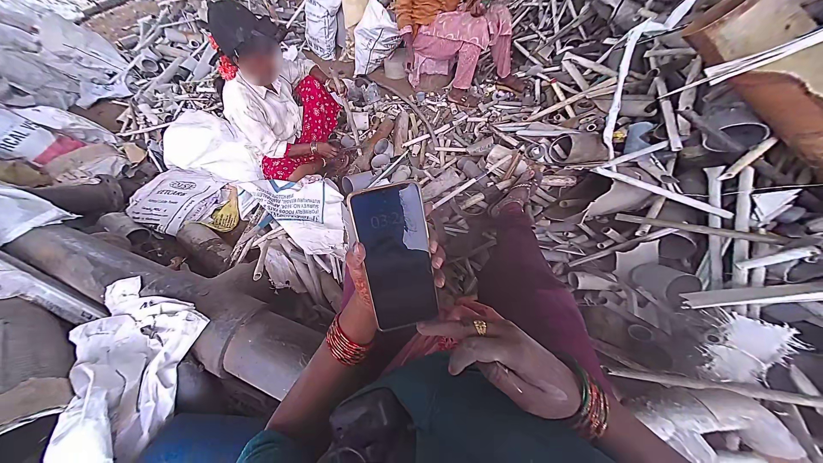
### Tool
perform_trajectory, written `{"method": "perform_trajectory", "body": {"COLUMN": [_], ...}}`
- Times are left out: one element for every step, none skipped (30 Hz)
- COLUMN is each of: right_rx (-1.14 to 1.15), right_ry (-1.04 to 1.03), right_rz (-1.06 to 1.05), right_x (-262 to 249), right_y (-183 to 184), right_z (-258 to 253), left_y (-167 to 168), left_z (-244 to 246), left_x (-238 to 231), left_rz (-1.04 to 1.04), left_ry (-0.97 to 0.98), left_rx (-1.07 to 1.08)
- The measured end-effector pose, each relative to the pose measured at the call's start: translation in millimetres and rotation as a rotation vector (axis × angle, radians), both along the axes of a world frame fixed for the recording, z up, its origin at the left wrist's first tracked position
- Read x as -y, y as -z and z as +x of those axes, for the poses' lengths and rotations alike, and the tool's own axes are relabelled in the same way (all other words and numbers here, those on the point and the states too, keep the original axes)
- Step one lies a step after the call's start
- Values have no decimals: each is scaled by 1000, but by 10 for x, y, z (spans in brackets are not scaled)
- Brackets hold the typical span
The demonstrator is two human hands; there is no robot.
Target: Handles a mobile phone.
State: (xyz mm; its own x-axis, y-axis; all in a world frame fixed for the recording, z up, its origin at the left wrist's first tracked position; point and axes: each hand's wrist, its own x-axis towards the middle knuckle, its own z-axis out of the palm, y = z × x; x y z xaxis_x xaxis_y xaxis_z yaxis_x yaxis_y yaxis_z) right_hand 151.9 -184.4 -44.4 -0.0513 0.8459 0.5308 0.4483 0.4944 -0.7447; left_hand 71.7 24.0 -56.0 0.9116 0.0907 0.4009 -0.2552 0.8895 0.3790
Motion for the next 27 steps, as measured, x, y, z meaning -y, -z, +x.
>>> {"method": "perform_trajectory", "body": {"right_rx": [-3, -5, -2, -1, 0, 0, 2, 4, 6, 6, 5, 5, 4, 1, 5, 9, 6, 3, 0, 2, 3, 4, 3, 6, 9, 11, 11], "right_ry": [-2, -2, 2, 1, -1, 1, -3, -3, -2, -1, -1, 1, 0, -2, -2, 0, -2, -5, -7, -10, -15, -15, -10, -10, -13, -14, -14], "right_rz": [1, 2, 5, 5, 7, 9, 10, 12, 14, 14, 14, 11, 8, 5, 2, -1, -2, -1, 0, 1, 2, 4, 6, 7, 8, 8, 9], "right_x": [1, 3, 5, 8, 8, 7, 6, 6, 6, 7, 8, 7, 7, 7, 6, 6, 5, 3, 3, 5, 5, 6, 8, 9, 9, 9, 8], "right_y": [3, 5, 10, 12, 14, 13, 12, 13, 18, 21, 22, 21, 19, 18, 22, 27, 31, 34, 33, 28, 22, 20, 26, 33, 40, 44, 47], "right_z": [0, -2, -7, -9, -11, -11, -9, -6, -5, -6, -9, -10, -11, -11, -8, -6, -3, -2, -3, -2, -1, -2, -8, -9, -8, -10, -12], "left_y": [2, 0, -7, -7, -5, -10, -13, -12, -18, -24, -34, -43, -52, -53, -49, -40, -21, -12, -12, -18, -22, -21, -20, -20, -18, -19, -23], "left_z": [-1, -1, -2, -5, -9, -13, -15, -15, -11, -10, -12, -11, -11, -14, -16, -16, -19, -23, -26, -27, -26, -24, -22, -21, -22, -21, -18], "left_x": [1, 2, 3, 4, 5, 8, 7, 1, -6, -11, -13, -13, -14, -14, -14, -11, -10, -10, -12, -16, -22, -28, -30, -30, -31, -33, -35], "left_rz": [2, 7, 9, 10, 11, 9, 8, 13, 10, 8, 5, 1, -4, -8, -11, -11, -2, 4, 1, -4, -13, -15, -13, -3, 9, 13, 11], "left_ry": [1, -4, -11, -13, -17, -22, -26, -29, -32, -33, -35, -35, -32, -27, -24, -25, -24, -24, -20, -14, -11, -4, -5, -16, -24, -28, -27], "left_rx": [4, 7, 3, 1, 0, -6, -10, -12, -18, -26, -31, -31, -32, -32, -27, -21, -15, -14, -14, -16, -24, -28, -32, -36, -33, -32, -30]}}
